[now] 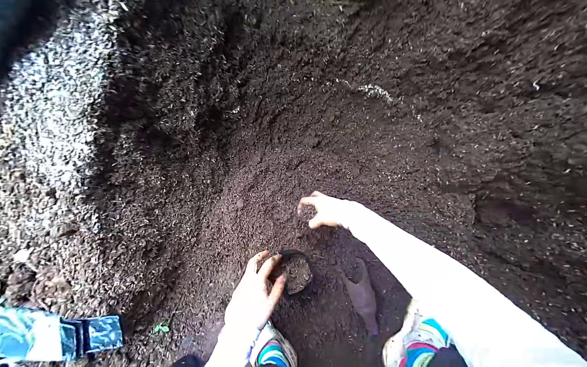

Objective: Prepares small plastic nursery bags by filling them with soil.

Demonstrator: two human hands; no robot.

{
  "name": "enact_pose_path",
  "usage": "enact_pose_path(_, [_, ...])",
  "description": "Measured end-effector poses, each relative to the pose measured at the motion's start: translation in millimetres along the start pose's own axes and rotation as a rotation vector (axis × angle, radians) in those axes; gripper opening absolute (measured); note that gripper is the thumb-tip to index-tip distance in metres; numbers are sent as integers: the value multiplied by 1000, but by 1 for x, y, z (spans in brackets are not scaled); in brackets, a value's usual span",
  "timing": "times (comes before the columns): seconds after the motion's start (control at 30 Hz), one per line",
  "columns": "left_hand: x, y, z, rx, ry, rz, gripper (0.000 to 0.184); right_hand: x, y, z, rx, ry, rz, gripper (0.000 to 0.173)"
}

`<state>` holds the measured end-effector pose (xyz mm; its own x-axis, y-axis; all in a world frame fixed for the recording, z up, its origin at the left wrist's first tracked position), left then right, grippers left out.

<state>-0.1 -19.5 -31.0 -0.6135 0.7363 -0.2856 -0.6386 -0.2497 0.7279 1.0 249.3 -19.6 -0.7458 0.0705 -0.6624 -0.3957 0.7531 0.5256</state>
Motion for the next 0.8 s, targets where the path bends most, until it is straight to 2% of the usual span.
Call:
enact_pose_path(0.1, [2,0,5,-210,68,-106,58,-59,-23,-44,217,175,-94,52])
enact_pose_path(0.2, [1,3,10,-345,130,-127,61,-83,-63,-69,417,211,-169,55])
enact_pose_path(0.3, [-1,-1,7,-420,146,-116,65,-80,-88,-72,266,89,-28,65])
enact_pose_path(0.4, [-2,-3,7,-438,152,-130,72,-82,-106,-80,-6,-37,115,57])
enact_pose_path(0.47, [-2,-4,7,-447,142,-130,75,-80,-121,-78,-140,-45,153,51])
enact_pose_path(0.6, [-1,-3,8,-435,145,-139,76,-86,-122,-80,-247,-24,194,42])
enact_pose_path(0.7, [-3,-6,8,-397,112,-168,72,-85,-123,-80,-330,-9,55,38])
enact_pose_path(0.8, [-3,-6,5,-345,-60,-116,57,-75,-78,-76,-226,51,-8,32])
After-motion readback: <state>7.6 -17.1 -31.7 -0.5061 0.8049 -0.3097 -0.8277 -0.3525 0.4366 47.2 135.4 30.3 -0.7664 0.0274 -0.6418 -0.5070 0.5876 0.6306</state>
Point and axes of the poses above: each hand's wrist, its own x-axis towards the middle knuckle, its own y-axis out of the back of the hand, z = x × y, the point moved 3 cm from there along x, towards the middle knuckle, and after that the axes turned 1 degree about x, right-handed, at the moved point
